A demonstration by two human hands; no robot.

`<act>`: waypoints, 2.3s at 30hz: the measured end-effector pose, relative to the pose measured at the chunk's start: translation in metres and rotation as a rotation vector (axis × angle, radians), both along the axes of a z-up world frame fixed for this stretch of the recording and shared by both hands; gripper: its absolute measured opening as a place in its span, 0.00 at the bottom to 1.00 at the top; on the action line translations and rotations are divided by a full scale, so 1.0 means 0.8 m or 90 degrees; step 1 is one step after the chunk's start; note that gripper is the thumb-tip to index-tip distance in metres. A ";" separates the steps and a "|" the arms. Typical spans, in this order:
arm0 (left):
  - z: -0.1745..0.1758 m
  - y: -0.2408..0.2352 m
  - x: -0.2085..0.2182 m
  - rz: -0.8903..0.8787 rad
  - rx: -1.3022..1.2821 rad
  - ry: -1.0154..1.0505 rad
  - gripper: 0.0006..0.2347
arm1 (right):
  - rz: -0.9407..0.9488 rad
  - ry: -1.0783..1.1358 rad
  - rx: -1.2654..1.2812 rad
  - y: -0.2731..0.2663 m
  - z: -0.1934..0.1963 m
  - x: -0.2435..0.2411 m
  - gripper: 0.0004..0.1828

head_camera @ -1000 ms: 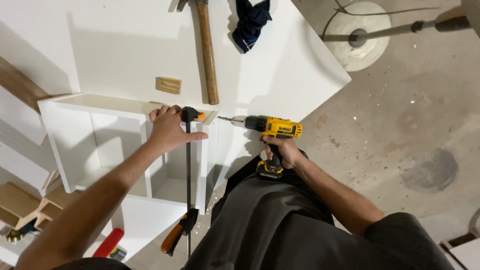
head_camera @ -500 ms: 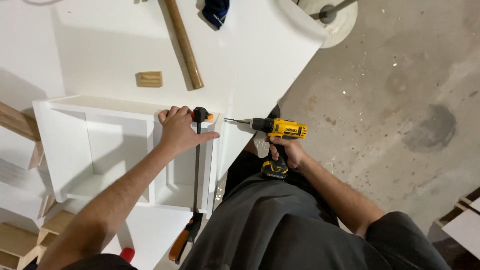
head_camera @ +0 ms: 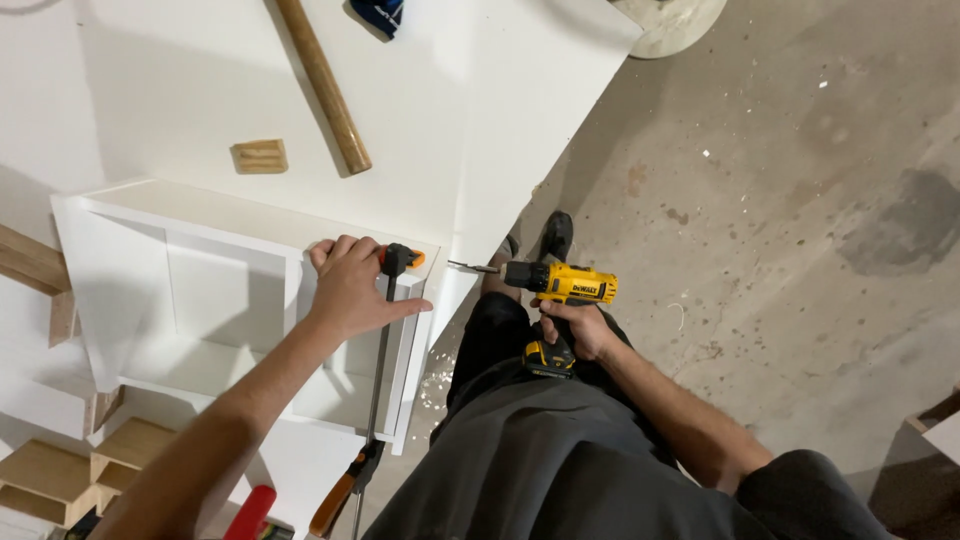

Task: Assemble a white wooden shelf unit using a power drill and a bar clamp.

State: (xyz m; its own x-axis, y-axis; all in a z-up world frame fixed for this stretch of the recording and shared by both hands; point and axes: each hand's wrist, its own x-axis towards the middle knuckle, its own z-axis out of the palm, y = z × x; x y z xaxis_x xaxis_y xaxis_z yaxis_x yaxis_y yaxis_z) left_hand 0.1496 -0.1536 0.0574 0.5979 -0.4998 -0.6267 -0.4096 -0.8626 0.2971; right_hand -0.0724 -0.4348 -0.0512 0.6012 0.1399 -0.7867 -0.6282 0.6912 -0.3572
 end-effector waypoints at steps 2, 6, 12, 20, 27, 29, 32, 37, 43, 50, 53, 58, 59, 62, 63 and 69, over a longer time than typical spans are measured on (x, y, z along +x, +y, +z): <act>-0.003 -0.002 -0.006 -0.011 -0.030 -0.028 0.33 | -0.009 -0.002 -0.014 -0.003 0.004 -0.004 0.21; -0.001 -0.013 -0.011 -0.025 -0.042 -0.034 0.35 | 0.005 0.000 -0.016 -0.011 0.010 -0.005 0.23; 0.006 -0.031 -0.010 -0.034 -0.022 -0.007 0.34 | -0.023 -0.012 -0.010 -0.010 0.003 -0.021 0.24; 0.025 -0.058 0.005 -0.027 0.112 0.115 0.37 | -0.029 -0.019 -0.033 0.000 -0.003 -0.038 0.25; 0.025 -0.058 0.002 -0.024 0.104 0.096 0.34 | -0.095 -0.104 -0.016 0.011 -0.005 -0.043 0.22; 0.029 -0.062 0.003 -0.021 0.121 0.104 0.33 | -0.100 -0.122 -0.006 0.013 -0.013 -0.050 0.23; 0.033 -0.066 0.003 -0.006 0.117 0.109 0.32 | -0.106 -0.141 -0.014 0.012 -0.018 -0.053 0.21; 0.019 -0.056 0.003 -0.008 0.122 0.120 0.32 | -0.008 -0.161 -0.045 0.007 -0.037 -0.058 0.26; 0.031 -0.065 0.006 -0.006 0.127 0.125 0.32 | -0.049 -0.169 -0.030 0.013 -0.037 -0.059 0.26; 0.012 -0.052 0.000 -0.011 0.121 0.119 0.33 | -0.080 -0.166 0.020 0.021 -0.082 -0.079 0.21; 0.013 -0.052 -0.001 -0.025 0.113 0.097 0.33 | -0.108 -0.152 0.024 0.025 -0.097 -0.084 0.16; 0.028 -0.063 0.003 -0.020 0.116 0.110 0.34 | -0.102 -0.129 0.034 0.023 -0.093 -0.078 0.15; 0.030 -0.065 0.004 -0.018 0.116 0.116 0.34 | -0.109 -0.126 0.042 0.024 -0.098 -0.080 0.14; 0.019 -0.056 0.001 -0.012 0.090 0.106 0.34 | -0.099 -0.129 0.029 0.028 -0.107 -0.084 0.15; 0.019 -0.056 0.003 -0.010 0.090 0.105 0.34 | -0.097 -0.131 0.029 0.029 -0.110 -0.082 0.15; 0.014 -0.053 0.000 -0.014 0.091 0.113 0.34 | -0.081 -0.120 0.026 0.026 -0.093 -0.075 0.18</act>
